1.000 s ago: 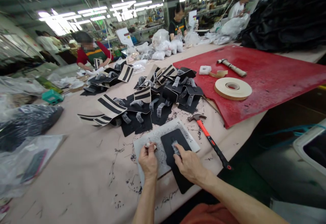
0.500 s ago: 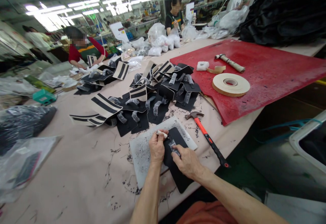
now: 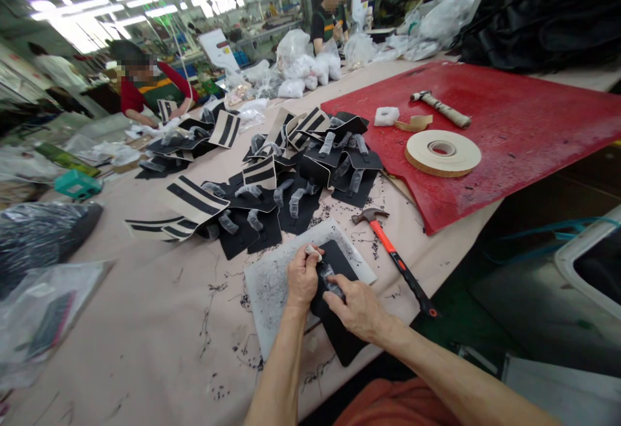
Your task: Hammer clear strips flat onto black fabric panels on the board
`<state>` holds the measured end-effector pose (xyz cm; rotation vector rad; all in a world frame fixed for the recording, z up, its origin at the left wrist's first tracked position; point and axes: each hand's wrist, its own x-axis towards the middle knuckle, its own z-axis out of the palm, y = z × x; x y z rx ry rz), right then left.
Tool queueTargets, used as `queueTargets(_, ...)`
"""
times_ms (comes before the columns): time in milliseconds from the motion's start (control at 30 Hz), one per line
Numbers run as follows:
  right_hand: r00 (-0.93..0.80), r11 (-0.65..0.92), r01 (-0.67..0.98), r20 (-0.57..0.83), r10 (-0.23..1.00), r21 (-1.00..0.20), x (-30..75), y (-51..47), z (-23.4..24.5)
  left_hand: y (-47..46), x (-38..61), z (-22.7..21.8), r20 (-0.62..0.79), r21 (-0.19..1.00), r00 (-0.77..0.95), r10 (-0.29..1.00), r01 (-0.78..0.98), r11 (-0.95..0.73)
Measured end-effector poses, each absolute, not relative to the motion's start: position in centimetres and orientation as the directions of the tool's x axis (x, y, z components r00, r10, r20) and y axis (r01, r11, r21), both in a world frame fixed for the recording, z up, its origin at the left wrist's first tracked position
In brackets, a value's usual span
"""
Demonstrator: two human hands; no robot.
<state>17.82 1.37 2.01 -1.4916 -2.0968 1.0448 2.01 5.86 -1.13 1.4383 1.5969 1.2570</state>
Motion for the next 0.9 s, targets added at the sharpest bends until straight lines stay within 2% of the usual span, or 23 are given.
queueTargets(100,-0.351,0.243,0.601,0.022,0.936,-0.761,20.6,2.7,2.7,6.0,2.2,-1.2,0.167,0.920,-0.124,0.978,0.375,-0.109)
queueTargets(167,-0.231,0.255,0.733,0.122,0.965,-0.631,23.3,3.9,2.5,6.0,2.3,-1.4,0.189,0.922,-0.111,0.976,0.362,-0.137)
queueTargets(200,-0.174,0.215,0.820,0.127,0.976,-0.530,24.6,4.5,2.1,5.9,2.3,-1.6,0.199,0.921,-0.112,0.974,0.360,-0.147)
queueTargets(267,-0.071,0.075,0.928,0.023,0.997,-0.365,27.0,5.5,1.3,5.8,2.4,-1.8,0.220,0.914,-0.106,0.970,0.370,-0.166)
queueTargets(300,-0.016,-0.009,0.931,-0.067,0.998,-0.366,28.0,5.8,0.9,5.8,2.5,-1.8,0.227,0.909,-0.097,0.969,0.379,-0.175)
queueTargets(367,0.044,-0.177,0.841,-0.261,0.964,-0.511,29.1,6.4,0.5,5.8,2.5,-1.9,0.234,0.903,-0.086,0.968,0.387,-0.184)
queueTargets(433,-0.005,-0.291,0.681,-0.402,0.916,-0.672,29.3,6.8,1.0,5.8,2.5,-1.9,0.231,0.908,-0.087,0.969,0.376,-0.183)
queueTargets(567,-0.135,-0.344,0.535,-0.480,0.867,-0.771,28.3,7.2,4.1,5.8,2.4,-2.3,0.220,0.923,-0.095,0.971,0.341,-0.175)
queueTargets(633,-0.160,-0.277,0.500,-0.402,0.902,-0.820,27.7,6.8,6.1,5.8,2.4,-2.5,0.222,0.924,-0.092,0.971,0.338,-0.179)
queueTargets(700,-0.194,-0.052,0.559,-0.191,0.962,-0.828,27.3,6.2,7.7,5.8,2.4,-2.6,0.234,0.920,-0.088,0.968,0.342,-0.191)
queueTargets(767,-0.295,0.217,0.699,0.002,0.956,-0.681,27.1,5.6,8.9,5.8,2.4,-2.5,0.250,0.913,-0.084,0.965,0.352,-0.206)
queueTargets(800,-0.370,0.317,0.759,0.024,0.929,-0.569,27.0,5.4,9.4,5.8,2.4,-2.5,0.256,0.909,-0.081,0.963,0.358,-0.211)
queueTargets(867,-0.498,0.442,0.811,-0.057,0.865,-0.385,27.0,5.3,10.4,5.8,2.4,-2.3,0.260,0.903,-0.071,0.963,0.372,-0.216)
queueTargets(900,-0.536,0.480,0.812,-0.097,0.839,-0.332,26.9,5.4,10.9,5.8,2.4,-2.3,0.258,0.901,-0.067,0.964,0.376,-0.215)
